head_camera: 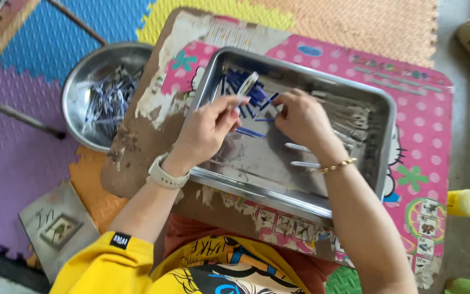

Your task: The person assembles pens by hand at a small table, inserting blue ink refills into white pen barrels and attaching clips from a metal tray.

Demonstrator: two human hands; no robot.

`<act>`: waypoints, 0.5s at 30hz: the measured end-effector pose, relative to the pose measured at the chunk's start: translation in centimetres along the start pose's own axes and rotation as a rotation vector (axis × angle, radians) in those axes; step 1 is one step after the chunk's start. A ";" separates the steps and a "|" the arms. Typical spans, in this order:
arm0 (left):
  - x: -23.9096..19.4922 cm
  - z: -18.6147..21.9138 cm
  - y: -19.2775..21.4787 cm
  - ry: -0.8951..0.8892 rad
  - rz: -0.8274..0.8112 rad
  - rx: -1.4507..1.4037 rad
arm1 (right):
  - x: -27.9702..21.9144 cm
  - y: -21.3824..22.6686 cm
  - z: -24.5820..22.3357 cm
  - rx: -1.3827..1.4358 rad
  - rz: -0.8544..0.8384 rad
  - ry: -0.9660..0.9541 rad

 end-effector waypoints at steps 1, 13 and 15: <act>0.8 0.2 0.4 0.025 0.006 -0.002 | 0.0 0.7 -0.5 0.012 -0.023 0.005; 6.8 -2.7 -1.0 -0.255 -0.055 0.243 | -4.3 3.3 -13.2 0.161 -0.317 0.286; 6.6 -3.5 -1.1 -0.209 -0.088 0.169 | -6.9 0.0 -13.7 0.115 -0.613 0.278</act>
Point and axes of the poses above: each hand's wrist, its own x-axis towards the middle knuckle, its own y-axis out of the back of the hand, z = x × y, the point moved 9 cm from there along x, towards the middle knuckle, and after that the axes turned 3 degrees about y, right-handed, at the moved point
